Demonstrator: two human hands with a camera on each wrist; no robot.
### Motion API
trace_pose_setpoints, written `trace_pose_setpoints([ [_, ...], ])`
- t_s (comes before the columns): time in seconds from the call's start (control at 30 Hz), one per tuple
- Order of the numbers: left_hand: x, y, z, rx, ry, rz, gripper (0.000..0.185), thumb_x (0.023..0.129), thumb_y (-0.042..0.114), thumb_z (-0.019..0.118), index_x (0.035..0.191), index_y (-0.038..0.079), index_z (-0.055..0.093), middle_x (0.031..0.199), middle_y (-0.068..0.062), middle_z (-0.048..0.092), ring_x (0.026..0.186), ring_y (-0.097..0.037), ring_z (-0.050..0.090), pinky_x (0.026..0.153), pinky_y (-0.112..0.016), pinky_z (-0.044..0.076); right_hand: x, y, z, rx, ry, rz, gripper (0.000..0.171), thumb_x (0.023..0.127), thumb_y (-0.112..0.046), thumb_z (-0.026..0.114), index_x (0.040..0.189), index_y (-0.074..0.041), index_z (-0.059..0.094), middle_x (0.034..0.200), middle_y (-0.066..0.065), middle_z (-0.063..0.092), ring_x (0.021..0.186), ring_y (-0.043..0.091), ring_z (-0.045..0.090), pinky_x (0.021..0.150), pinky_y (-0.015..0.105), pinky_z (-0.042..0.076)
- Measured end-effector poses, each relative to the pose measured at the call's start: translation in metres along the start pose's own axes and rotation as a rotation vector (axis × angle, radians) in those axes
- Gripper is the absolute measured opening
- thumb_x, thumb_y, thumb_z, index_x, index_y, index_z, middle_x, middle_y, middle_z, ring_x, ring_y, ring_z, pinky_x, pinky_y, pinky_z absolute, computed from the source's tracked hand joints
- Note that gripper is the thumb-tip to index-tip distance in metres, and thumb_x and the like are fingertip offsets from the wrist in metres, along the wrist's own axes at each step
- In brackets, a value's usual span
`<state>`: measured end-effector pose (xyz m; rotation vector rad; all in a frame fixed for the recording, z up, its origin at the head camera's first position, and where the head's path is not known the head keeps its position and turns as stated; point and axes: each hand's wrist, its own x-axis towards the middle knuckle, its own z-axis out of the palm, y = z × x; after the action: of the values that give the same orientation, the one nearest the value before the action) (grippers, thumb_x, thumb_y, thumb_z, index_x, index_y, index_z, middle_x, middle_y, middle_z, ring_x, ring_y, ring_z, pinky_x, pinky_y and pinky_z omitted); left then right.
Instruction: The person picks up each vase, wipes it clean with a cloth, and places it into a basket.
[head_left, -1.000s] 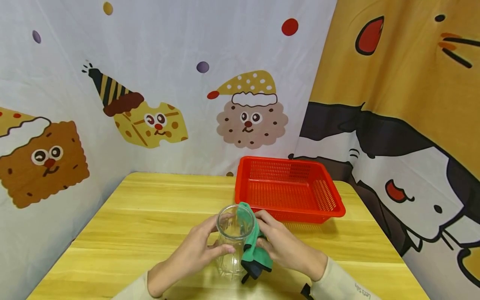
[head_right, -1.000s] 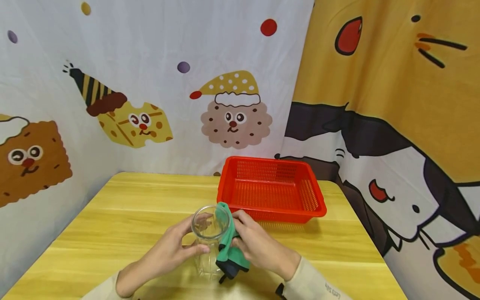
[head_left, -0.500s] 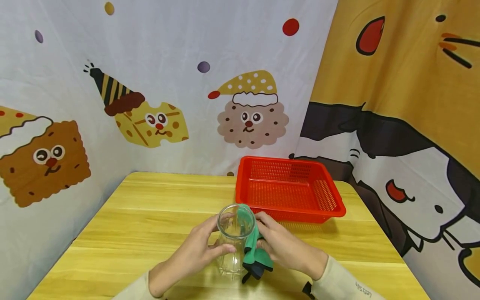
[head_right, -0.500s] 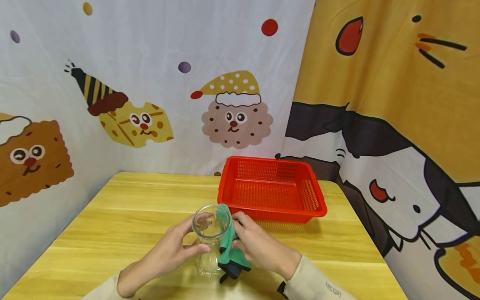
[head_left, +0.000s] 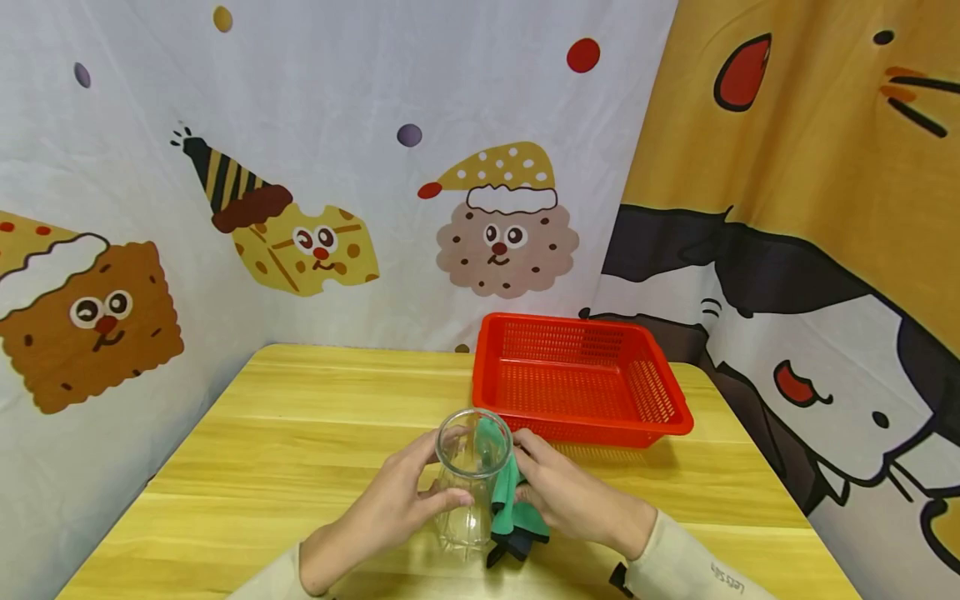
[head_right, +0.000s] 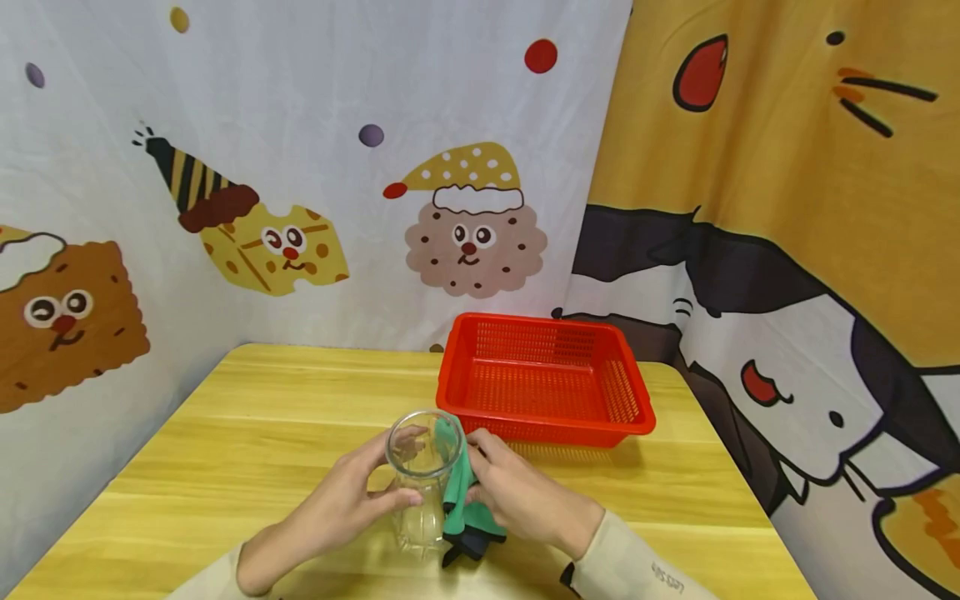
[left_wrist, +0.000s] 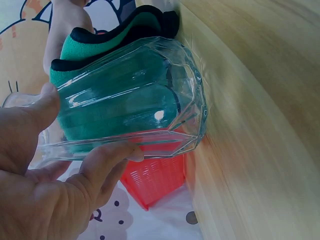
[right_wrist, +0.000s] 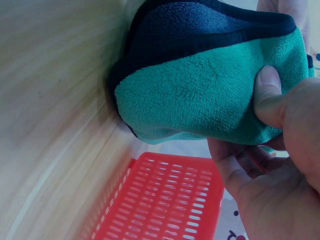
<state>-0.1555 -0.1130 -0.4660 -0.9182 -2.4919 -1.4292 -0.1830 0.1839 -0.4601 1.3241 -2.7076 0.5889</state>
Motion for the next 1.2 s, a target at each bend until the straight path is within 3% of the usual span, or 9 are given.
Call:
trace_pose_setpoints([
  [0.27, 0.0, -0.001, 0.001, 0.01, -0.003, 0.002, 0.077, 0.101, 0.037, 0.089, 0.168, 0.015, 0.058, 0.154, -0.018, 0.076, 0.142, -0.047, 0.073, 0.104, -0.041, 0.074, -0.001, 0.001, 0.001, 0.02, -0.019, 0.015, 0.048, 0.106, -0.014, 0.083, 0.152, -0.007, 0.067, 0.158, 0.01, 0.059, 0.143, 0.021, 0.066, 0.118, 0.038, 0.067],
  [0.47, 0.0, -0.002, 0.002, -0.011, -0.001, -0.01, 0.077, 0.102, 0.035, 0.09, 0.168, 0.014, 0.057, 0.155, -0.02, 0.075, 0.144, -0.05, 0.072, 0.097, -0.026, 0.073, -0.001, 0.004, 0.004, 0.034, -0.032, 0.023, 0.045, 0.107, -0.015, 0.082, 0.15, -0.008, 0.068, 0.158, 0.009, 0.059, 0.143, 0.021, 0.066, 0.12, 0.038, 0.067],
  [0.83, 0.0, -0.002, 0.001, 0.003, 0.006, -0.012, 0.078, 0.101, 0.034, 0.09, 0.169, 0.016, 0.057, 0.158, -0.019, 0.073, 0.145, -0.048, 0.072, 0.097, -0.029, 0.074, -0.004, 0.011, 0.008, 0.129, -0.106, 0.057, 0.039, 0.111, -0.024, 0.076, 0.149, -0.015, 0.07, 0.164, 0.007, 0.057, 0.148, 0.021, 0.064, 0.123, 0.037, 0.065],
  [1.03, 0.0, 0.0, 0.001, 0.001, -0.004, -0.038, 0.078, 0.101, 0.034, 0.09, 0.17, 0.018, 0.056, 0.161, -0.018, 0.071, 0.146, -0.049, 0.071, 0.096, -0.021, 0.071, -0.006, 0.014, 0.01, 0.153, -0.169, 0.087, 0.048, 0.111, -0.022, 0.077, 0.157, -0.014, 0.067, 0.17, 0.009, 0.053, 0.153, 0.025, 0.063, 0.125, 0.034, 0.063],
  [1.2, 0.0, 0.001, 0.001, 0.006, -0.006, -0.041, 0.079, 0.101, 0.032, 0.091, 0.17, 0.017, 0.056, 0.161, -0.019, 0.07, 0.143, -0.048, 0.072, 0.095, -0.018, 0.069, -0.007, 0.015, 0.013, 0.145, -0.19, 0.089, 0.049, 0.11, -0.02, 0.079, 0.157, -0.016, 0.067, 0.175, 0.011, 0.05, 0.159, 0.028, 0.059, 0.13, 0.038, 0.059],
])
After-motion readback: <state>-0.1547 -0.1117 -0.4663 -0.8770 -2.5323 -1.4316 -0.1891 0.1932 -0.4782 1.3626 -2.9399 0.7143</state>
